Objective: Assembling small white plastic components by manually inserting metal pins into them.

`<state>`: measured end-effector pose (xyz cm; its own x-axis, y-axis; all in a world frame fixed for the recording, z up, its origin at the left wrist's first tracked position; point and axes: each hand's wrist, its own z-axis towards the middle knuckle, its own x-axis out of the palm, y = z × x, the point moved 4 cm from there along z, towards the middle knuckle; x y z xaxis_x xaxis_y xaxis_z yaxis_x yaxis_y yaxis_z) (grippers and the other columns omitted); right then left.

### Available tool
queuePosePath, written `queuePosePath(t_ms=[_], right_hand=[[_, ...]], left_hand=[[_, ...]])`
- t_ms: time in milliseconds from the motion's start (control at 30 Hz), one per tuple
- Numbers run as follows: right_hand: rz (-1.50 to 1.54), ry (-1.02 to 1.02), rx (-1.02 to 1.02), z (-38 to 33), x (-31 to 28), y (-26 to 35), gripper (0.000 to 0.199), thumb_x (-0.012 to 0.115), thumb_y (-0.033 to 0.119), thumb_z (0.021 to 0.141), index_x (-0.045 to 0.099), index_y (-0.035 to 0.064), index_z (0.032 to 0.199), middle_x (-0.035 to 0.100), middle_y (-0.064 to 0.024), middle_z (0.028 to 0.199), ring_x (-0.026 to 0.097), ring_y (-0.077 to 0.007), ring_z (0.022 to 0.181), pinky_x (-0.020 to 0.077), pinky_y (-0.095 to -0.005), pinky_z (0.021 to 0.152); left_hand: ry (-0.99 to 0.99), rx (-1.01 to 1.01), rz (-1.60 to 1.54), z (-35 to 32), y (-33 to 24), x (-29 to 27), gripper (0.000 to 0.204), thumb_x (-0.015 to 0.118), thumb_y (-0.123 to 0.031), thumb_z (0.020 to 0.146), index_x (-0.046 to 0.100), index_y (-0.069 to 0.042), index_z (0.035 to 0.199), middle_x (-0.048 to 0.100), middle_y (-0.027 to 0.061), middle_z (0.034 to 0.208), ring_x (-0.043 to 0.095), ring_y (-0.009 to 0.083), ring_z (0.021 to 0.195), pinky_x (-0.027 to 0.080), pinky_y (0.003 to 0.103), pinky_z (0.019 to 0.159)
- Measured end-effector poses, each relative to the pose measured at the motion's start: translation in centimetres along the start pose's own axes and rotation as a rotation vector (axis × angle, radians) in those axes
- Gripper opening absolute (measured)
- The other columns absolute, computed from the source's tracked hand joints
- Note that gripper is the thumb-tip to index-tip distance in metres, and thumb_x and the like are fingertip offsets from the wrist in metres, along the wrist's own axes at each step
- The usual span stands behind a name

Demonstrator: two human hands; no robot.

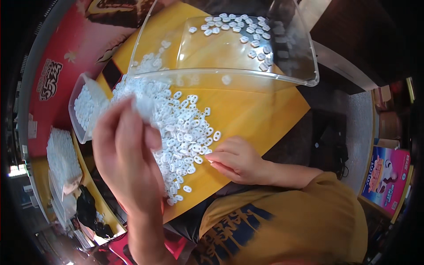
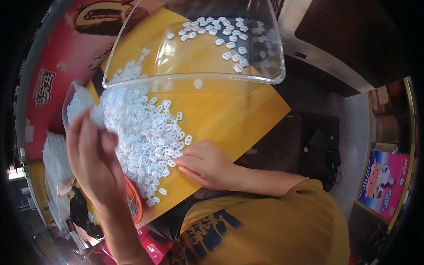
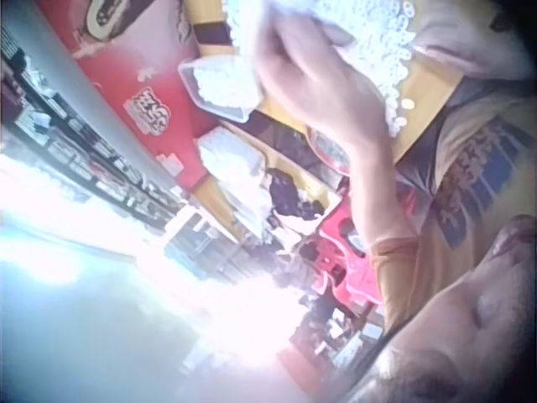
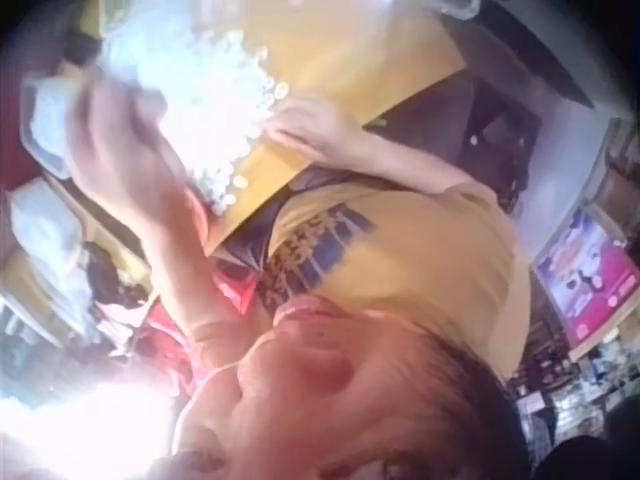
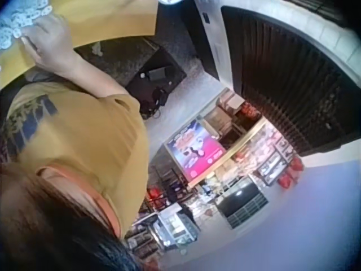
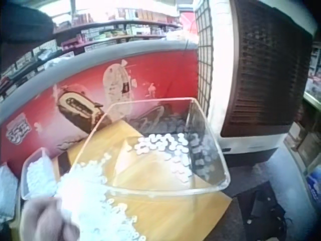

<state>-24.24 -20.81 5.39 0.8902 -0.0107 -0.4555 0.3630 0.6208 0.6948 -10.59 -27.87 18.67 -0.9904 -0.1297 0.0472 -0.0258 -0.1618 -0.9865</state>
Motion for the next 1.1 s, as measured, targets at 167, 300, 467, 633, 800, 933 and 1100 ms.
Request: queuePosePath(t_ms=[167,300,467,633,800,933,1100], right_hand=[[0.007,0.030,0.046,0.1,0.2,0.3,0.022,0.065,0.006,0.072,0.058,0.0065,0.093,0.056,-0.0041,0.080,0.054,-0.0213,0.072,0.0395,-0.0329,0.062],[0.059,0.077,0.035,0.7,1.0,-0.1,0.022,0.064,0.006,0.072,0.057,0.0056,0.092,0.055,-0.0047,0.079,0.053,-0.0217,0.072,0.0391,-0.0336,0.062],[0.144,-0.031,0.082,-0.5,-0.5,-1.7,0.012,0.063,0.001,0.072,0.061,0.0030,0.084,0.057,-0.0065,0.071,0.052,-0.0219,0.060,0.0384,-0.0308,0.055],[0.202,0.009,0.098,-0.1,0.2,-1.8,0.017,0.062,-0.001,0.072,0.063,0.0026,0.088,0.058,-0.0062,0.073,0.052,-0.0203,0.061,0.0389,-0.0296,0.055],[0.314,-0.012,0.075,-0.3,0.0,-1.0,0.018,0.059,-0.004,0.074,0.061,-0.0016,0.092,0.057,-0.0088,0.075,0.052,-0.0191,0.063,0.0398,-0.0279,0.057],[0.317,-0.225,0.181,-1.3,-0.7,-1.3,0.013,0.059,-0.002,0.076,0.062,-0.0007,0.089,0.057,-0.0056,0.070,0.052,-0.0162,0.061,0.0398,-0.0254,0.055],[0.252,-0.198,0.173,-1.2,-0.3,-0.8,0.013,0.058,-0.003,0.076,0.062,-0.0018,0.088,0.058,-0.0062,0.071,0.051,-0.0138,0.061,0.0397,-0.0231,0.054]], left_hand=[[0.254,0.093,0.003,6.4,0.0,4.8,0.024,0.057,-0.012,0.084,0.055,0.005,0.100,0.056,0.0034,0.077,0.049,0.0061,0.059,0.039,0.017,0.054],[0.322,0.173,0.171,8.6,0.3,5.1,0.025,0.057,-0.013,0.084,0.057,0.002,0.104,0.059,0.0039,0.082,0.052,0.0069,0.062,0.040,0.018,0.056],[0.351,0.568,0.539,3.8,0.8,1.7,0.024,0.047,-0.004,0.087,0.056,-0.001,0.109,0.061,0.0091,0.095,0.056,0.0092,0.077,0.045,0.019,0.070],[-0.073,0.134,0.386,-8.1,4.8,-4.6,0.015,0.045,-0.003,0.083,0.055,0.004,0.092,0.053,0.0093,0.071,0.047,0.0104,0.049,0.034,0.019,0.044],[0.052,0.048,0.739,-15.1,8.9,-6.2,0.022,0.060,0.011,0.071,0.057,0.002,0.091,0.058,0.0131,0.077,0.056,0.0201,0.065,0.046,0.028,0.060],[0.138,0.273,0.796,-13.6,10.4,-3.8,0.025,0.064,0.008,0.070,0.058,0.001,0.094,0.058,0.0128,0.079,0.057,0.0231,0.065,0.046,0.028,0.057],[0.158,0.336,0.941,-11.8,11.9,-1.9,0.023,0.065,0.002,0.071,0.059,0.000,0.094,0.057,0.0096,0.077,0.056,0.0230,0.064,0.048,0.030,0.058]])
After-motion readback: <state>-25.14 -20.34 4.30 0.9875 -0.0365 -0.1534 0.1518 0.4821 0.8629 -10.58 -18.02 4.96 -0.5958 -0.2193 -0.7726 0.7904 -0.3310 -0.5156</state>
